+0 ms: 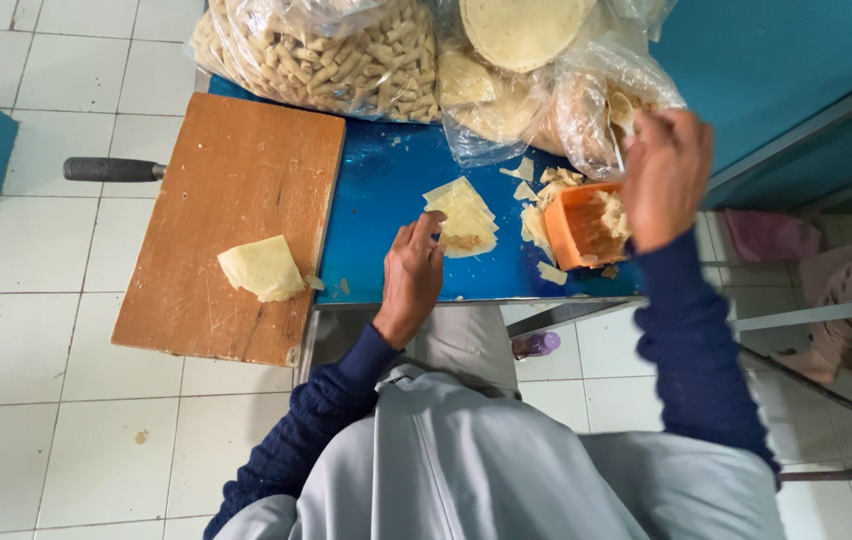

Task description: The person sits at a blue work table and folds thin dough sheets around a brown filling scooped from an orange container, pressing each into a filled triangular pastry and stacking the finished pieces on the table. They briefly handle a stack of round flat dough discs and continue folding more filled pastries.

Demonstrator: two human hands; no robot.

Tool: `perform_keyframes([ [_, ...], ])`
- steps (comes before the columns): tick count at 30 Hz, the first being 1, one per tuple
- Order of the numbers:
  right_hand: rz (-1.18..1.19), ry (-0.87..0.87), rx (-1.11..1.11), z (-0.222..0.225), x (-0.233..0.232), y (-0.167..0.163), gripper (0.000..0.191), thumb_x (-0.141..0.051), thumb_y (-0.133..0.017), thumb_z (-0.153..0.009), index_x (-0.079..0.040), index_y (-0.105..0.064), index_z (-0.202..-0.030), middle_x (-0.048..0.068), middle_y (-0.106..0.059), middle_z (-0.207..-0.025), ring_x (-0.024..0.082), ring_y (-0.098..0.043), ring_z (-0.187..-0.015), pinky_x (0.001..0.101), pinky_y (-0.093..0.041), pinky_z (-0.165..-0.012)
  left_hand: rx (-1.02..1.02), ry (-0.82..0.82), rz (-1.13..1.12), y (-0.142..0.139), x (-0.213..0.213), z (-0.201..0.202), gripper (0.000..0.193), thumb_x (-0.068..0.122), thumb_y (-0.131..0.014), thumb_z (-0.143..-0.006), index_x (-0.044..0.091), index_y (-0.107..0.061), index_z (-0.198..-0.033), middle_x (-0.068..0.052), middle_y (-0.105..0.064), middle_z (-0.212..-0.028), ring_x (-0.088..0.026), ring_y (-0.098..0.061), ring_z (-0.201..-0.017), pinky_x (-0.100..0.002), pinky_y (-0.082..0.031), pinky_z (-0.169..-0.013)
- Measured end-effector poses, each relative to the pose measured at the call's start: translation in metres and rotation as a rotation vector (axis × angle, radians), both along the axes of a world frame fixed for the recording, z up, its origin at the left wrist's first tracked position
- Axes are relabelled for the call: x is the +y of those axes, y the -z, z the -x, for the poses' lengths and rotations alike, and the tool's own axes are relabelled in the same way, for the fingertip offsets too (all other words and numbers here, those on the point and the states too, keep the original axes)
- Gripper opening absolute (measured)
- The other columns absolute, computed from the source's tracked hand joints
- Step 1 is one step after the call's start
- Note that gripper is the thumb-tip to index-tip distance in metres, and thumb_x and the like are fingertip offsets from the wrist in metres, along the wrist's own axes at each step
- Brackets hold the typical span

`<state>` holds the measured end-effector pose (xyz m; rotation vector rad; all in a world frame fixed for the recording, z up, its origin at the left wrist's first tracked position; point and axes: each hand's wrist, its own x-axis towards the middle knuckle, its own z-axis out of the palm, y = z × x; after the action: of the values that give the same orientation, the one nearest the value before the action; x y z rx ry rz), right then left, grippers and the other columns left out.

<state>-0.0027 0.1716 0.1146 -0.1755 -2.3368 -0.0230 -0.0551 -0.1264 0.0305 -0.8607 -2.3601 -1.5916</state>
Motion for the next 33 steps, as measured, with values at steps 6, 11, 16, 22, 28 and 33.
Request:
perform_keyframes([
  [6, 0.42, -0.304, -0.222, -0.021, -0.114, 0.047, 0.011, -0.005, -0.067, -0.095, -0.008, -0.072, -0.104, 0.011, -0.065, -0.095, 0.034, -0.062, -0.094, 0.0432, -0.05, -0.081, -0.062, -0.004, -0.019, -0.003, -0.002, -0.004, 0.039, -0.008, -0.064, -0.087, -0.003, -0.054, -0.124, -0.02, -0.047, -0.121, -0.036, -0.066, -0.089, -0.044, -0.054, -0.07],
  [11, 0.488, -0.18, -0.238, -0.023, -0.13, 0.07, 0.013, -0.011, -0.075, -0.091, -0.004, -0.068, -0.1, 0.012, -0.062, -0.09, 0.032, -0.063, -0.086, 0.0438, -0.049, -0.073, -0.013, -0.029, 0.067, 0.004, -0.001, -0.003, 0.024, -0.007, -0.065, -0.088, -0.007, -0.057, -0.111, -0.023, -0.041, -0.125, -0.041, -0.064, -0.09, -0.046, -0.053, -0.07],
  [16, 0.531, -0.191, -0.19, -0.024, -0.13, 0.077, 0.012, -0.007, -0.075, -0.092, -0.003, -0.065, -0.097, 0.011, -0.061, -0.09, 0.029, -0.065, -0.08, 0.0403, -0.051, -0.07, 0.0, -0.022, 0.059, 0.011, 0.0, -0.003, 0.014, -0.008, -0.062, -0.089, -0.006, -0.059, -0.103, -0.022, -0.044, -0.122, -0.039, -0.063, -0.087, -0.046, -0.052, -0.069],
  [22, 0.577, -0.205, -0.146, -0.023, -0.135, 0.078, 0.009, -0.005, -0.075, -0.091, -0.003, -0.067, -0.096, 0.011, -0.064, -0.091, 0.027, -0.068, -0.078, 0.0384, -0.053, -0.068, 0.093, -0.035, 0.105, 0.009, 0.0, -0.004, 0.012, -0.005, -0.06, -0.092, -0.002, -0.06, -0.103, -0.017, -0.057, -0.106, -0.037, -0.061, -0.094, -0.046, -0.05, -0.079],
  [28, 0.586, -0.305, -0.111, -0.024, -0.139, 0.079, 0.01, -0.003, -0.068, -0.097, -0.005, -0.072, -0.105, 0.012, -0.072, -0.102, 0.03, -0.07, -0.091, 0.0389, -0.055, -0.077, 0.17, -0.074, 0.086, 0.0, -0.001, -0.006, 0.019, -0.004, -0.059, -0.091, 0.001, -0.057, -0.109, -0.015, -0.064, -0.098, -0.037, -0.058, -0.092, -0.046, -0.048, -0.079],
  [33, 0.531, -0.357, -0.122, -0.026, -0.139, 0.076, 0.021, 0.001, -0.064, -0.096, -0.006, -0.074, -0.113, 0.014, -0.073, -0.108, 0.033, -0.07, -0.1, 0.0402, -0.056, -0.085, 0.106, -0.091, 0.065, -0.002, 0.005, -0.006, 0.02, -0.004, -0.058, -0.095, 0.003, -0.055, -0.114, -0.013, -0.062, -0.088, -0.033, -0.062, -0.086, -0.045, -0.05, -0.072],
])
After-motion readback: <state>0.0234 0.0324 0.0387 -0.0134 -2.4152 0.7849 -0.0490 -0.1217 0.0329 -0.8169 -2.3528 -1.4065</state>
